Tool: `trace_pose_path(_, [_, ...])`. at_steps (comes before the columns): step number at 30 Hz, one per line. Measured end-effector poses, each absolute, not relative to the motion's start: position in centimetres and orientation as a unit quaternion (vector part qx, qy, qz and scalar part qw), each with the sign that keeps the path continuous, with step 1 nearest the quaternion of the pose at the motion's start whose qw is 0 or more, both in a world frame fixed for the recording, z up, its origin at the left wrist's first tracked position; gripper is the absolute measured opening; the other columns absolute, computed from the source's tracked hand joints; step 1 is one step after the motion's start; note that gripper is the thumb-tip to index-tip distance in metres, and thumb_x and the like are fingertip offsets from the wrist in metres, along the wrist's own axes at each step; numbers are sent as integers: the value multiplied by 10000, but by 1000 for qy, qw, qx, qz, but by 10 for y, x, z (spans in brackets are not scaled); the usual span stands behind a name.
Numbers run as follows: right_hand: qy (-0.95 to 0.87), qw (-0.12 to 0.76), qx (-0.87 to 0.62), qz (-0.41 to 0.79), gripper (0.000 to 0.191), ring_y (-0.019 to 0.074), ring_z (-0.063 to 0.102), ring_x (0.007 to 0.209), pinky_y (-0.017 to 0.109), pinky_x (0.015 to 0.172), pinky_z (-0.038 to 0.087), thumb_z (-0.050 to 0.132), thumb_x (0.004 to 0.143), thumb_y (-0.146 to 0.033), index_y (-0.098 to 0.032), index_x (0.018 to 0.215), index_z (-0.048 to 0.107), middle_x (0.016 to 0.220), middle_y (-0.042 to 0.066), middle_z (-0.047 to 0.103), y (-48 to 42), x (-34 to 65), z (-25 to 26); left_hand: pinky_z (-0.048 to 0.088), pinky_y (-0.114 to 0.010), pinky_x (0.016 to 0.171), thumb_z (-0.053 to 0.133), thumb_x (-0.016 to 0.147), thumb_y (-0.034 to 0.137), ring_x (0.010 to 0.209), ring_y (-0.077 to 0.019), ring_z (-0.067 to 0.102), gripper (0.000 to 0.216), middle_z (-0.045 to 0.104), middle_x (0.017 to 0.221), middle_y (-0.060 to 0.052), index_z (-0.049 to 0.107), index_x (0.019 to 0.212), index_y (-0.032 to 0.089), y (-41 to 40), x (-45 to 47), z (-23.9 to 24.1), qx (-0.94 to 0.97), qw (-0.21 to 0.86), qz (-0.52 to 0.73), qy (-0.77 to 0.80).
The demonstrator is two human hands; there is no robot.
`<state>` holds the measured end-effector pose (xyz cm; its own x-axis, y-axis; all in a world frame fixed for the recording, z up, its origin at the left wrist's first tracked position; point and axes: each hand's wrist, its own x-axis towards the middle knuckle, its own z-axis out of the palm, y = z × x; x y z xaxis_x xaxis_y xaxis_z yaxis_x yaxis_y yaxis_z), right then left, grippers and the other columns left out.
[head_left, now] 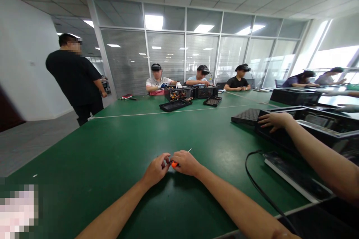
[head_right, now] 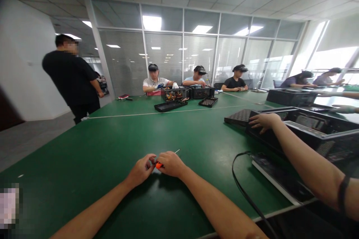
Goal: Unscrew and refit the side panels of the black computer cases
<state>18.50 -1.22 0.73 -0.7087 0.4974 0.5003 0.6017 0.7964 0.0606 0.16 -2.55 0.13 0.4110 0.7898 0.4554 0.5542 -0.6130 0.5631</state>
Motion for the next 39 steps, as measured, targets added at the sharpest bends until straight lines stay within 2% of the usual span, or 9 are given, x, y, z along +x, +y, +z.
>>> trace_pose_path(9, [-919,235,-298,-104,103,132,491,709,253,657,331,512,750,-222,-171,833,547,781,27,564,-11,186,5,422,-208,579,463,772,249,579,-98,519,286,596,829,-18,480,1050,186,-27,3,3,822,173,354,411])
trace_pose_path(22, [-916,225,-309,-118,117,135,477,705,252,645,323,523,743,-230,-170,839,551,775,26,555,-13,187,6,403,-210,582,456,769,245,576,-100,508,171,590,778,-6,528,916,195,-33,6,10,826,155,354,411])
trace_pose_path(31, [-916,226,-311,-117,110,130,477,695,250,645,332,510,753,-242,-166,826,544,770,25,550,-14,187,6,404,-226,589,449,774,253,577,-109,503,167,583,761,-11,534,903,191,-35,7,11,826,147,351,416])
trace_pose_path(39, [-914,230,-313,-116,107,126,457,684,244,632,312,499,753,-233,-168,829,537,756,20,535,-12,186,4,398,-201,537,460,760,221,559,-96,502,160,584,755,-10,540,893,181,-35,6,12,827,159,349,412])
